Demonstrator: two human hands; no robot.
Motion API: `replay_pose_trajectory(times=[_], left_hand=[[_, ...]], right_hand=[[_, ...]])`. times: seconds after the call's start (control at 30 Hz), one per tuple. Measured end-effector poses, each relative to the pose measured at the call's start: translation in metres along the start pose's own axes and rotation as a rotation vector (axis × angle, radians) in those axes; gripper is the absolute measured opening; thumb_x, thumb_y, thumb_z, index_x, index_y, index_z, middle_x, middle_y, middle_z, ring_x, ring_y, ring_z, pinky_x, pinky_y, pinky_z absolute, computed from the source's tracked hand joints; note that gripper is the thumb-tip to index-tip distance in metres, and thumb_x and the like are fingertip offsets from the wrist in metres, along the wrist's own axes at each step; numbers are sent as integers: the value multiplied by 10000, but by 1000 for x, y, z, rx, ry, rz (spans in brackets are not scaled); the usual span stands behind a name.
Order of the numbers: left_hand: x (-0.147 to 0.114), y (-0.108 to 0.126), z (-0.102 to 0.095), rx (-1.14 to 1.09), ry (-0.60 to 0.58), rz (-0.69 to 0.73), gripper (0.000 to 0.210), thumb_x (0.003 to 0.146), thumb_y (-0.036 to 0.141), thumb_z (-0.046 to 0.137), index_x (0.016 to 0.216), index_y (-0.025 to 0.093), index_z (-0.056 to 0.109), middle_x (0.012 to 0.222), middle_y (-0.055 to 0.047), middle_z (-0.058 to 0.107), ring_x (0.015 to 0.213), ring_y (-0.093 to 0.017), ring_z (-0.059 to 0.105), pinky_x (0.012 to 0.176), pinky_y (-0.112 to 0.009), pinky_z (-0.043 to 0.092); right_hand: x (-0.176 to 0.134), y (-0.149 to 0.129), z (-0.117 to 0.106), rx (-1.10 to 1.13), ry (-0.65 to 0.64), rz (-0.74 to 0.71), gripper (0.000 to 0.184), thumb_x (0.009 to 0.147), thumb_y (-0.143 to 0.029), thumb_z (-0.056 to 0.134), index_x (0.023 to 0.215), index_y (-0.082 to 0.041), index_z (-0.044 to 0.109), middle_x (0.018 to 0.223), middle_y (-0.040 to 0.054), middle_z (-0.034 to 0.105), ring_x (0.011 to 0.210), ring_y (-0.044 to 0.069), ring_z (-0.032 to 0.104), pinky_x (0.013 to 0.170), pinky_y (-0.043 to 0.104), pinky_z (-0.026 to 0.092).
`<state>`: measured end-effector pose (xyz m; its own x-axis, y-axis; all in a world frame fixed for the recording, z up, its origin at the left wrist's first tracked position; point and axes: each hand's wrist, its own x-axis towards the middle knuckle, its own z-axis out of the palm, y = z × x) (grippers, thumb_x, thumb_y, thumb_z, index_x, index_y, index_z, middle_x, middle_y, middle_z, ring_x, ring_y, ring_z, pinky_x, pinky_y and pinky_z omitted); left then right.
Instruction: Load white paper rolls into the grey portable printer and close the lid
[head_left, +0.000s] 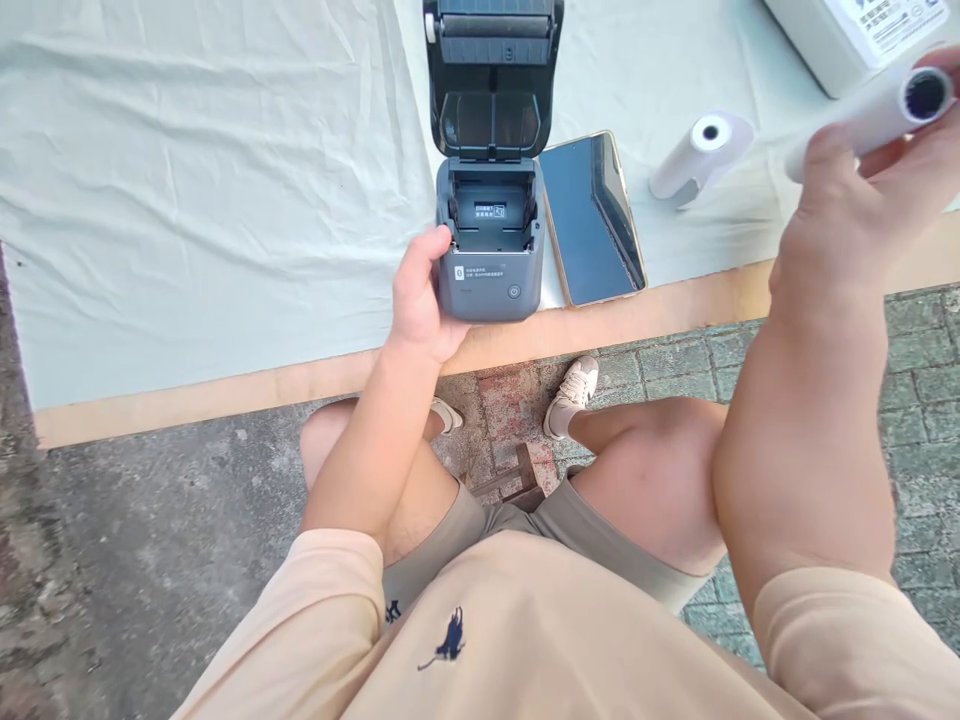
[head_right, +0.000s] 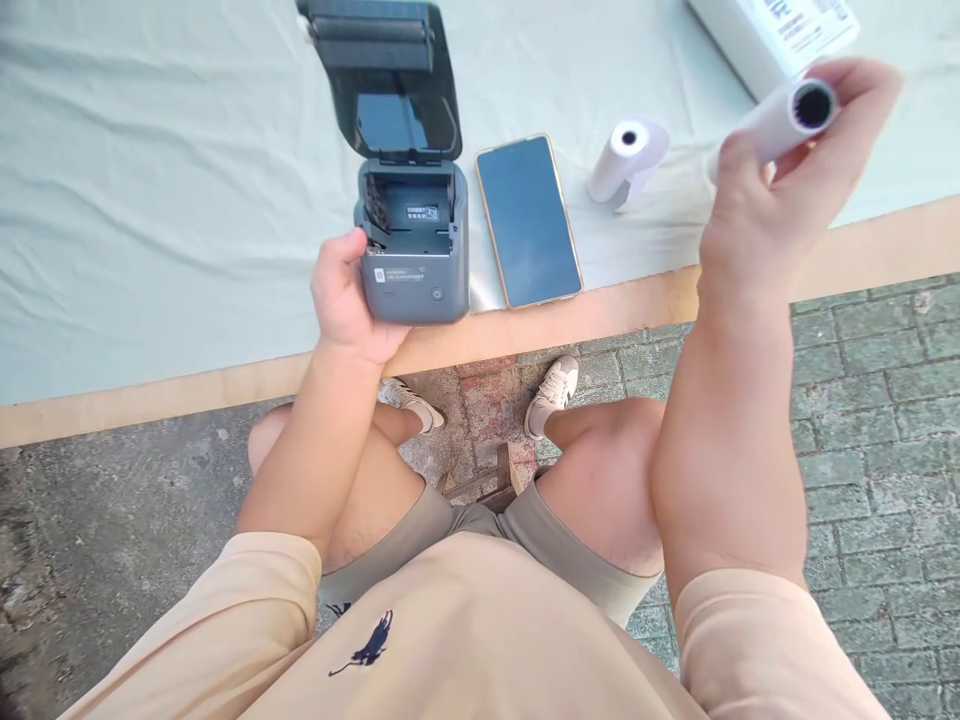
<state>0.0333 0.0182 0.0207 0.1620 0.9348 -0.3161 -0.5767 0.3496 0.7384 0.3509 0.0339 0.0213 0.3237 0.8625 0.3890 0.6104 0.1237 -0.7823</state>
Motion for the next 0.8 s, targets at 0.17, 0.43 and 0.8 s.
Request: replay_pose_trajectory(times=[0.17,0.43,0.8], left_hand=[[1,-1,-1,15,-23,28,308,931,464,507,879,236,707,913,-48,793,1038,-246,767,970,-354,623],[-1,2,-2,52,-37,21,262,900,434,550,924,236,721,971,-41,813,979,-233,768,800,-323,646],[0,-1,-6,24,-19,14,228,866,422,611,926,219,697,924,-27,802,1184,-276,751,950,-379,651]], right_hand=[[-6,6,3,-63,90,-7,548,602,-32,522,1071,-312,566,1112,62,648,924,234,609,934,420,457],[-12,-40,26,-433,136,-107,448,712,-228,773,1116,-260,582,1177,140,654,1361,410,464,1136,623,248],[-9,-91,60,510,35,-9,364,780,-543,559,1057,-319,483,1187,79,638,1092,283,665,854,464,542]])
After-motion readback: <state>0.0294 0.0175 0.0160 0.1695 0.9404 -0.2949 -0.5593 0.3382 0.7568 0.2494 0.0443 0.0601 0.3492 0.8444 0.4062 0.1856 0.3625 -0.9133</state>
